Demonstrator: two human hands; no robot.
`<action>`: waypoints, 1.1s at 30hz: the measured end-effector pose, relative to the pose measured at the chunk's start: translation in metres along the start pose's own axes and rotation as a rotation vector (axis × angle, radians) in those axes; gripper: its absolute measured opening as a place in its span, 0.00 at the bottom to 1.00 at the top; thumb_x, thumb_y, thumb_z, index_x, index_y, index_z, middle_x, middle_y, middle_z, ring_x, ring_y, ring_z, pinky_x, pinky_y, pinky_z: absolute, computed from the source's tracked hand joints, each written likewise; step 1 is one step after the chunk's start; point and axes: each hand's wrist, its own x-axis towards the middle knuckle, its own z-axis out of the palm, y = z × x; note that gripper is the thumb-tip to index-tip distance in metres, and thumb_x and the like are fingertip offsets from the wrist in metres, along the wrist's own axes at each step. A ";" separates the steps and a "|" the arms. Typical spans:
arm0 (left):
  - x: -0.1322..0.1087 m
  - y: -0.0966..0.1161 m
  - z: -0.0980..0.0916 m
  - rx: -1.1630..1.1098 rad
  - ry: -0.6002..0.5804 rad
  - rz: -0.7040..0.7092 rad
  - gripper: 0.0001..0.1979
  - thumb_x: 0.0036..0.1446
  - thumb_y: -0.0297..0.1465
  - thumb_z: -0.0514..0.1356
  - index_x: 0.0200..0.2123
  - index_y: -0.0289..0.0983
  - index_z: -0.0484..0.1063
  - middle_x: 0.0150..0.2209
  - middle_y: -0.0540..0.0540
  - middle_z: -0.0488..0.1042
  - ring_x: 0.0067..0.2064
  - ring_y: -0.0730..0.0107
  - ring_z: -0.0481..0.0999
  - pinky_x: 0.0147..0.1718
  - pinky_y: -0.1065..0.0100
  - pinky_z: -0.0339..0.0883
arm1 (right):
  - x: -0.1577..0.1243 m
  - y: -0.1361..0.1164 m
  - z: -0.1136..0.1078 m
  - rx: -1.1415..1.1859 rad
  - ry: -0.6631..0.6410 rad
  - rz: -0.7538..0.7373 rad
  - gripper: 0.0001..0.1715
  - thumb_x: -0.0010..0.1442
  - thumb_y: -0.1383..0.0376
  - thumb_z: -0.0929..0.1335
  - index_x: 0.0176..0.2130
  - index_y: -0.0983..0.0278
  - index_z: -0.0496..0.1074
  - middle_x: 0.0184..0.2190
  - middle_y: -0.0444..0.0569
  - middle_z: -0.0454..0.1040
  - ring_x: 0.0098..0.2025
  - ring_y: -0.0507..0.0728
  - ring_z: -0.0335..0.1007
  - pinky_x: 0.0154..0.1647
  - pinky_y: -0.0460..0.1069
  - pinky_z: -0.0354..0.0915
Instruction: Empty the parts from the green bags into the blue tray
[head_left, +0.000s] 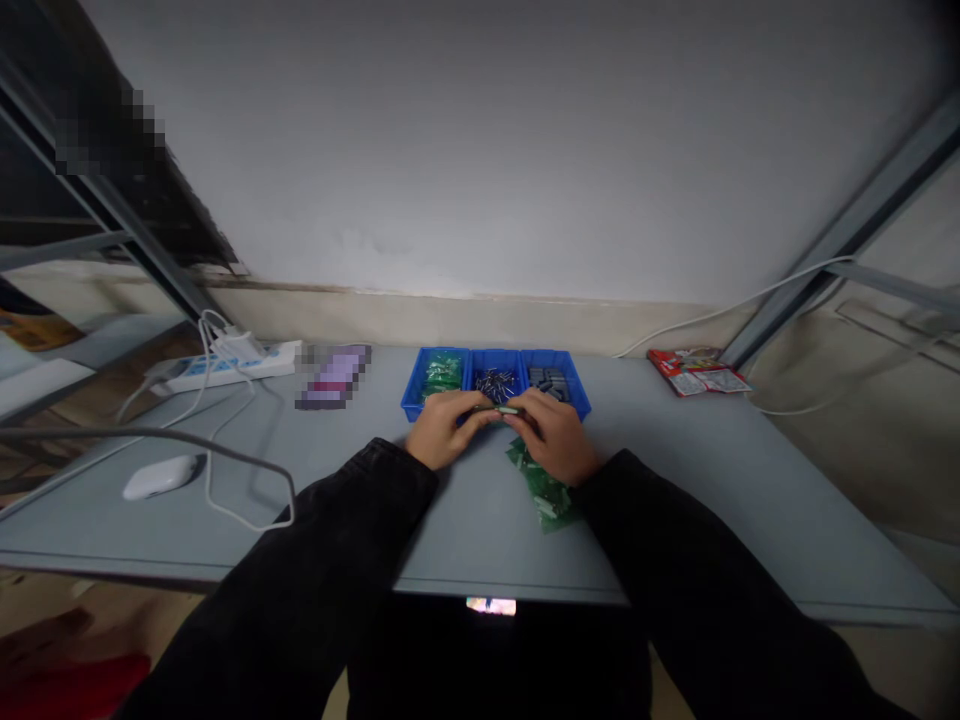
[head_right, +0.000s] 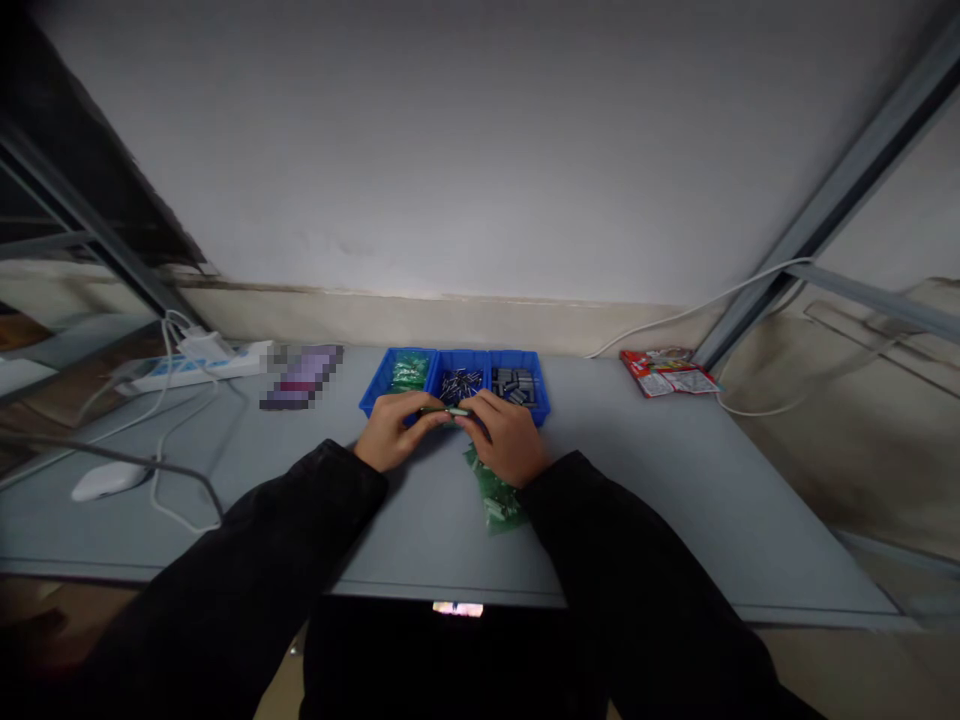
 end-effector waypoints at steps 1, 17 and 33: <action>0.000 0.001 0.000 -0.002 0.002 -0.003 0.11 0.70 0.37 0.62 0.38 0.37 0.78 0.33 0.48 0.80 0.33 0.69 0.76 0.36 0.67 0.67 | 0.000 0.000 0.000 0.000 -0.005 -0.002 0.08 0.74 0.62 0.65 0.45 0.62 0.73 0.39 0.49 0.76 0.40 0.57 0.74 0.41 0.52 0.67; 0.004 0.004 -0.001 -0.033 -0.017 -0.003 0.10 0.66 0.36 0.66 0.44 0.35 0.78 0.39 0.45 0.81 0.38 0.68 0.79 0.41 0.64 0.74 | 0.000 0.001 0.000 -0.011 0.010 0.008 0.09 0.74 0.64 0.64 0.42 0.62 0.73 0.38 0.50 0.76 0.40 0.57 0.75 0.43 0.51 0.68; 0.002 0.002 0.001 -0.019 -0.015 -0.003 0.10 0.67 0.37 0.65 0.45 0.36 0.78 0.40 0.43 0.82 0.40 0.66 0.81 0.42 0.63 0.74 | 0.000 -0.001 -0.001 -0.037 0.009 0.009 0.09 0.74 0.63 0.64 0.42 0.61 0.72 0.37 0.49 0.76 0.39 0.57 0.74 0.41 0.52 0.67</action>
